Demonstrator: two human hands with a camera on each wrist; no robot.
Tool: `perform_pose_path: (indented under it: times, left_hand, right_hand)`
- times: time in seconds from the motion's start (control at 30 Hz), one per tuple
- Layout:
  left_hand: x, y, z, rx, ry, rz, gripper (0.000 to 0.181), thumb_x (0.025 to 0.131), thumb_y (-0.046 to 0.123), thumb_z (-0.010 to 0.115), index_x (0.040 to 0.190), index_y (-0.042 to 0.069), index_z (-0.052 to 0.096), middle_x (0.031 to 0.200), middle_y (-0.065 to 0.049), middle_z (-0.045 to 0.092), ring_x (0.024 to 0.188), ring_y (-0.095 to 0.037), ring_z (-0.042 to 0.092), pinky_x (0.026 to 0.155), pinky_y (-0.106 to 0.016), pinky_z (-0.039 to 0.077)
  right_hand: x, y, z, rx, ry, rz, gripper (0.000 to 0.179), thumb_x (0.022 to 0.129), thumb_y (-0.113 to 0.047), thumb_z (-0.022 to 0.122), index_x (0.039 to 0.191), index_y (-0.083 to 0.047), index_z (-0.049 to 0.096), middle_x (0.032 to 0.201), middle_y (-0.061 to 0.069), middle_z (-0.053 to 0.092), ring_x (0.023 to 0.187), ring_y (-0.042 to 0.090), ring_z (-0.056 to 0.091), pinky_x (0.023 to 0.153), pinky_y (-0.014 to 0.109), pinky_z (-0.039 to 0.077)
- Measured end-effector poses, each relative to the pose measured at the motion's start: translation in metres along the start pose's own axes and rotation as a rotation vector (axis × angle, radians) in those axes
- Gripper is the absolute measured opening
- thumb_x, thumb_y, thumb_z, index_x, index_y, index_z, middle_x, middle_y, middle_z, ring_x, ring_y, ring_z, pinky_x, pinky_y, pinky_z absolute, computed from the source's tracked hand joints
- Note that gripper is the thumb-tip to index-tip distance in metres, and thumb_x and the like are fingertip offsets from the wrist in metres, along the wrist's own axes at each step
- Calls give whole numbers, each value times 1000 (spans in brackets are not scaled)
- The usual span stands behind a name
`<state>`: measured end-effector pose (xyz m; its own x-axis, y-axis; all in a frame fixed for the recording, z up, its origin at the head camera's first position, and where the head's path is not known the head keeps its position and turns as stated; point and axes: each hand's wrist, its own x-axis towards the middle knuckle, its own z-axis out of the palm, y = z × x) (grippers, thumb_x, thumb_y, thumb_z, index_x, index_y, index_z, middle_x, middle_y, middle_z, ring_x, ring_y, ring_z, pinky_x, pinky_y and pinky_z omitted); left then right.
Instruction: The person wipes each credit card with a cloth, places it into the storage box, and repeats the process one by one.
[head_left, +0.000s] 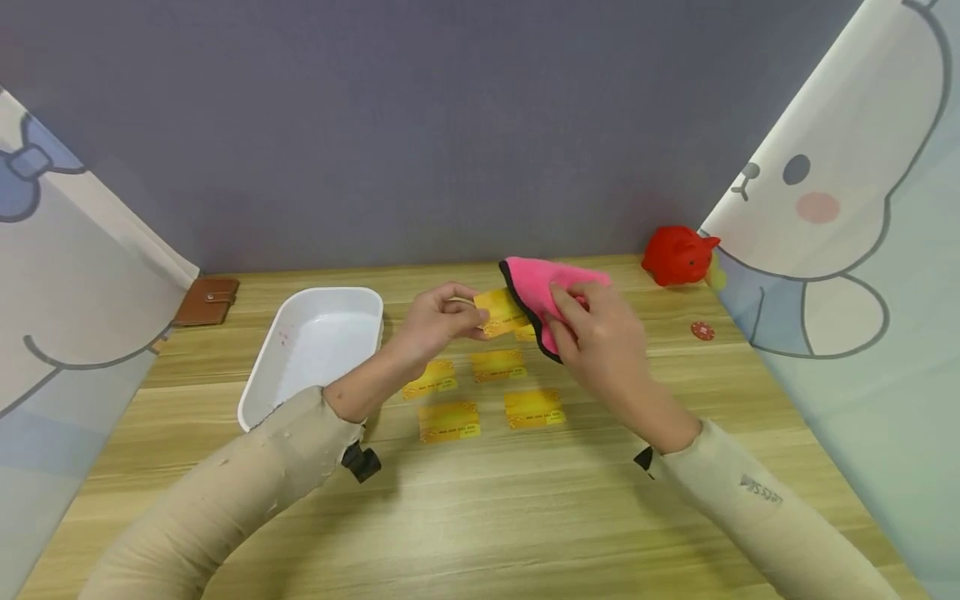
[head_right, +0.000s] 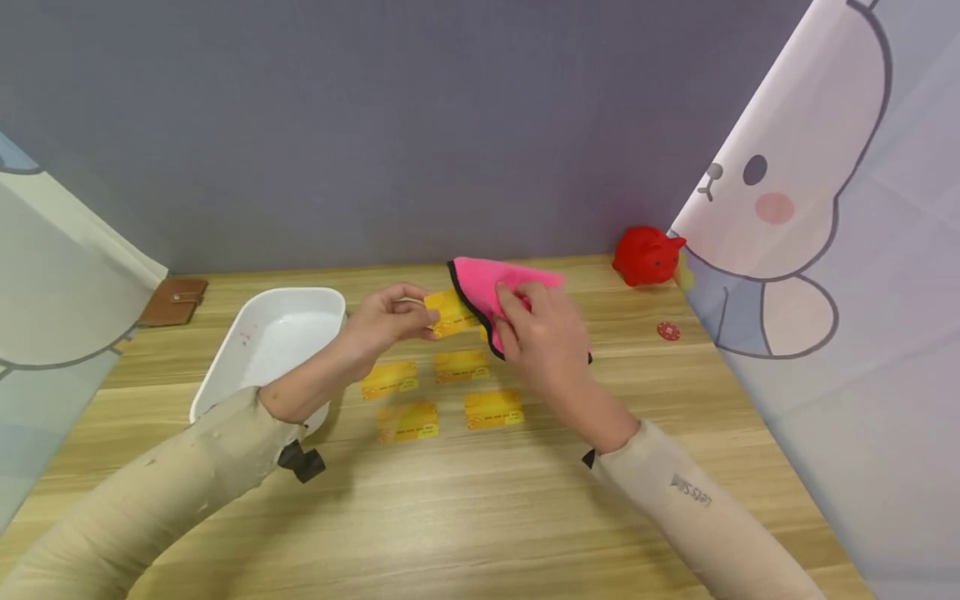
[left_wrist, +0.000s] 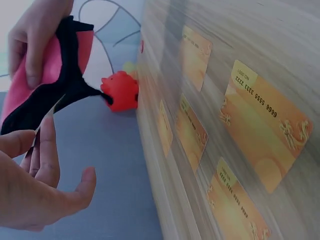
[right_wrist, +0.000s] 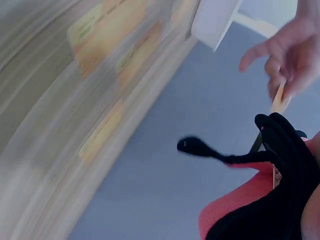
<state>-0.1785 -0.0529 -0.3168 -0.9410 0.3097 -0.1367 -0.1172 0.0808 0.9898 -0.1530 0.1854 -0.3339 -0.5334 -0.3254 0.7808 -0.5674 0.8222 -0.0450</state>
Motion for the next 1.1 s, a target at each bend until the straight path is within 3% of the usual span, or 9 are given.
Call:
perform_pose_path:
  times: [0.2, 0.4, 0.53, 0.7, 0.87, 0.97, 1.1]
  left_hand:
    - [4, -3, 7, -6, -14, 47, 22, 96, 7, 65, 117, 2, 61, 99, -11, 74, 84, -19, 73, 93, -44, 57]
    - [0, -1, 0, 31, -14, 14, 31, 97, 11, 65, 127, 8, 59, 97, -4, 72, 81, -19, 74, 108, -50, 46]
    - [-1, 0, -6, 53, -12, -7, 38, 96, 15, 67, 133, 10, 58, 103, -5, 71, 83, -18, 75, 112, -51, 42]
    - [1, 0, -7, 72, -12, -6, 36, 97, 13, 65, 132, 9, 58, 109, -11, 71, 80, -14, 73, 110, -48, 45]
    - [4, -2, -2, 34, -26, 28, 30, 97, 8, 64, 126, 4, 61, 113, -19, 72, 84, -16, 72, 96, -42, 56]
    - [5, -1, 0, 7, -34, 33, 28, 97, 7, 64, 124, 4, 62, 111, -17, 73, 87, -19, 72, 93, -42, 57]
    - [3, 1, -3, 10, -32, 5, 32, 97, 10, 65, 128, 6, 59, 101, -5, 74, 85, -20, 73, 106, -48, 47]
  right_hand:
    - [-1, -16, 7, -49, -42, -140, 35, 87, -17, 75, 120, -6, 72, 102, 16, 65, 78, 33, 59, 65, 41, 51]
    - [-2, -5, 7, -62, -85, -35, 32, 89, -16, 74, 120, -8, 73, 103, 17, 66, 83, 35, 62, 67, 45, 53]
    - [-1, 4, 2, -66, -39, 10, 30, 89, -14, 72, 119, -8, 74, 102, 16, 67, 78, 35, 61, 62, 44, 51]
    - [2, -3, -1, -66, 22, -81, 28, 90, -15, 68, 116, -7, 74, 98, 16, 65, 77, 35, 59, 62, 45, 49]
    - [-1, -16, 6, -117, 27, -192, 29, 89, -18, 69, 117, -10, 74, 97, 14, 65, 74, 33, 56, 56, 40, 44]
    - [-4, -18, 8, -133, 10, -192, 31, 88, -18, 73, 118, -12, 74, 98, 13, 65, 74, 31, 55, 55, 38, 42]
    - [-5, -12, 7, -135, -29, -134, 31, 88, -17, 73, 119, -11, 73, 99, 15, 64, 77, 33, 56, 57, 40, 43]
